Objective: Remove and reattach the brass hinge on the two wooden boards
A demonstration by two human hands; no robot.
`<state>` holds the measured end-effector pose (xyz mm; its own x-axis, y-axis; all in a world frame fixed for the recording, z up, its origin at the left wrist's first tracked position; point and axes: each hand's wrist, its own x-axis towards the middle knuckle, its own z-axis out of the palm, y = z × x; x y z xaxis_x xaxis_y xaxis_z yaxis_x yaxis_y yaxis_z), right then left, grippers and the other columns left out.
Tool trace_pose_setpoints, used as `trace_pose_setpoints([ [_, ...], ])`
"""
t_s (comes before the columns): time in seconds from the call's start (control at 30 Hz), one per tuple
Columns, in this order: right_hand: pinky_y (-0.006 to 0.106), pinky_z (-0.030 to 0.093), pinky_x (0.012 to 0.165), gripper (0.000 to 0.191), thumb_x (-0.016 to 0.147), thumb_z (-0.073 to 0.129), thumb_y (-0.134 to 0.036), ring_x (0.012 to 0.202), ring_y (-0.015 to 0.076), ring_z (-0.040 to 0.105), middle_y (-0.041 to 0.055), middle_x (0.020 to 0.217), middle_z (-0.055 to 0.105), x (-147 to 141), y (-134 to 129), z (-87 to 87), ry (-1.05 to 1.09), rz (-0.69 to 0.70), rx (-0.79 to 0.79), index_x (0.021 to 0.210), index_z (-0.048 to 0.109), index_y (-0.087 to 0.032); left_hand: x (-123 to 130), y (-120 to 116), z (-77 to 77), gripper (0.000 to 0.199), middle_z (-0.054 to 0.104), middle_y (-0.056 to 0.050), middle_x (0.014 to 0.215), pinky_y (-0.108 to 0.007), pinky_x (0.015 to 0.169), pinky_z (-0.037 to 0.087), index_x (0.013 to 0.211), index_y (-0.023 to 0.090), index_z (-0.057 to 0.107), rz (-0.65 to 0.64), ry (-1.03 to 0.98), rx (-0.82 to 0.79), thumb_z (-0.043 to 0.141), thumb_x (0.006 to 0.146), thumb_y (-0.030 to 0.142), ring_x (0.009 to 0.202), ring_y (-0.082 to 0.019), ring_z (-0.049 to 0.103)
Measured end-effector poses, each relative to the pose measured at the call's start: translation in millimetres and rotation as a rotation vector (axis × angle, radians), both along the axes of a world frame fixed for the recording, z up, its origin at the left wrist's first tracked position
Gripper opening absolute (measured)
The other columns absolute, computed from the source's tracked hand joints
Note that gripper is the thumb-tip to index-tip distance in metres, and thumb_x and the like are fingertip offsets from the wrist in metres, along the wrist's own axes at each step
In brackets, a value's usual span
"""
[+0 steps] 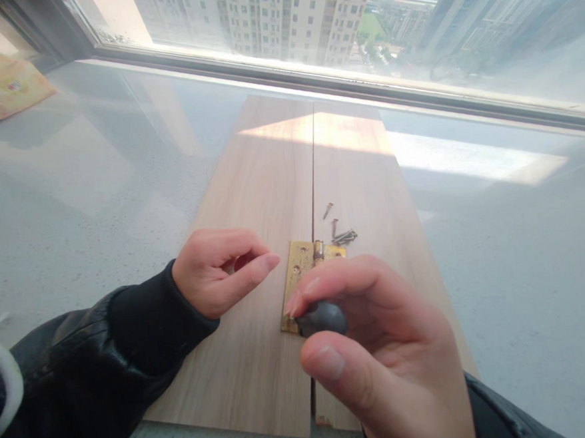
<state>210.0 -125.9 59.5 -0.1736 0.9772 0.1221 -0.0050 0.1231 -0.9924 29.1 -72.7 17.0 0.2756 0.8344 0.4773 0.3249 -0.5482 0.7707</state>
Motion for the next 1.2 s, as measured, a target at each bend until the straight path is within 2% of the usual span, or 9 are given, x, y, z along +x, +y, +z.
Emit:
trace_pose_setpoints([
  [0.17,0.023,0.056,0.070,0.021,0.083,0.065,-0.044,0.079,0.0158,0.067,0.0015,0.082,0.071,6.2,0.7,-1.9,-0.046,0.065,0.034,0.094,0.070,-0.027,0.1,-0.5,0.0,0.021,0.049,0.006,0.049,-0.017,0.045,0.031,0.061,0.012,0.063,-0.008,0.009,-0.004,0.060,0.082,0.018,0.045,-0.003,0.037],
  [0.27,0.026,0.056,0.078,0.023,0.088,0.057,-0.046,0.083,0.0161,0.066,0.0012,0.084,0.070,6.7,1.1,-3.0,-0.047,0.087,0.039,0.096,0.069,-0.028,-0.4,-0.4,0.4,0.021,0.050,0.006,0.050,-0.016,0.045,0.031,0.062,0.012,0.063,-0.013,0.013,-0.004,0.060,0.082,0.018,0.045,-0.003,0.037],
  [0.37,0.030,0.054,0.087,0.025,0.089,0.057,-0.046,0.094,0.0190,0.065,0.0036,0.097,0.068,4.0,1.2,-4.8,-0.003,0.038,0.022,0.102,0.067,-0.028,-1.2,-0.1,1.2,0.021,0.050,0.006,0.049,-0.016,0.046,0.031,0.062,0.012,0.063,-0.013,0.018,-0.003,0.060,0.082,0.018,0.045,-0.003,0.038],
  [0.47,0.029,0.055,0.084,0.034,0.083,0.063,-0.047,0.100,0.0207,0.063,0.0053,0.111,0.065,0.4,1.8,-6.2,0.047,-0.019,-0.033,0.112,0.064,-0.028,-1.6,0.3,1.6,0.021,0.050,0.006,0.050,-0.017,0.046,0.031,0.062,0.013,0.062,-0.011,0.032,-0.013,0.060,0.082,0.018,0.045,-0.003,0.038],
  [0.63,0.026,0.055,0.077,0.026,0.083,0.064,-0.046,0.087,0.0171,0.063,0.0026,0.087,0.065,-0.3,3.0,-5.8,0.043,-0.001,-0.024,0.099,0.066,-0.026,-1.0,0.0,0.9,0.022,0.048,0.006,0.049,-0.018,0.045,0.031,0.061,0.014,0.062,-0.003,0.025,-0.009,0.059,0.082,0.020,0.044,-0.004,0.036],
  [0.7,0.026,0.055,0.075,0.022,0.085,0.062,-0.045,0.084,0.0165,0.062,0.0022,0.085,0.065,0.9,2.7,-4.7,0.021,0.025,-0.005,0.094,0.066,-0.025,-0.8,-0.4,0.7,0.022,0.048,0.006,0.049,-0.018,0.044,0.031,0.061,0.014,0.062,-0.004,0.025,-0.008,0.059,0.082,0.020,0.044,-0.004,0.036],
  [0.93,0.027,0.054,0.077,0.021,0.091,0.053,-0.042,0.080,0.0152,0.063,0.0000,0.080,0.067,3.4,0.5,-1.0,-0.028,0.093,0.020,0.102,0.066,-0.029,-1.0,0.1,1.2,0.021,0.050,0.006,0.049,-0.018,0.044,0.031,0.062,0.013,0.062,-0.009,0.020,-0.006,0.059,0.082,0.019,0.044,-0.004,0.037],
  [1.1,0.031,0.051,0.090,0.029,0.089,0.055,-0.046,0.101,0.0205,0.063,0.0045,0.106,0.068,3.0,1.1,-3.0,-0.060,0.066,0.002,0.109,0.066,-0.028,-1.6,0.2,2.3,0.021,0.051,0.005,0.049,-0.018,0.044,0.031,0.063,0.014,0.063,-0.013,0.038,-0.022,0.059,0.082,0.020,0.044,-0.005,0.038],
  [1.2,0.034,0.051,0.091,0.029,0.086,0.059,-0.047,0.102,0.0218,0.062,0.0050,0.108,0.066,1.8,1.7,-4.6,-0.019,0.036,-0.003,0.107,0.066,-0.028,-1.6,-0.1,2.7,0.021,0.052,0.005,0.049,-0.018,0.044,0.032,0.062,0.014,0.063,-0.010,0.039,-0.020,0.059,0.082,0.020,0.044,-0.005,0.038],
])
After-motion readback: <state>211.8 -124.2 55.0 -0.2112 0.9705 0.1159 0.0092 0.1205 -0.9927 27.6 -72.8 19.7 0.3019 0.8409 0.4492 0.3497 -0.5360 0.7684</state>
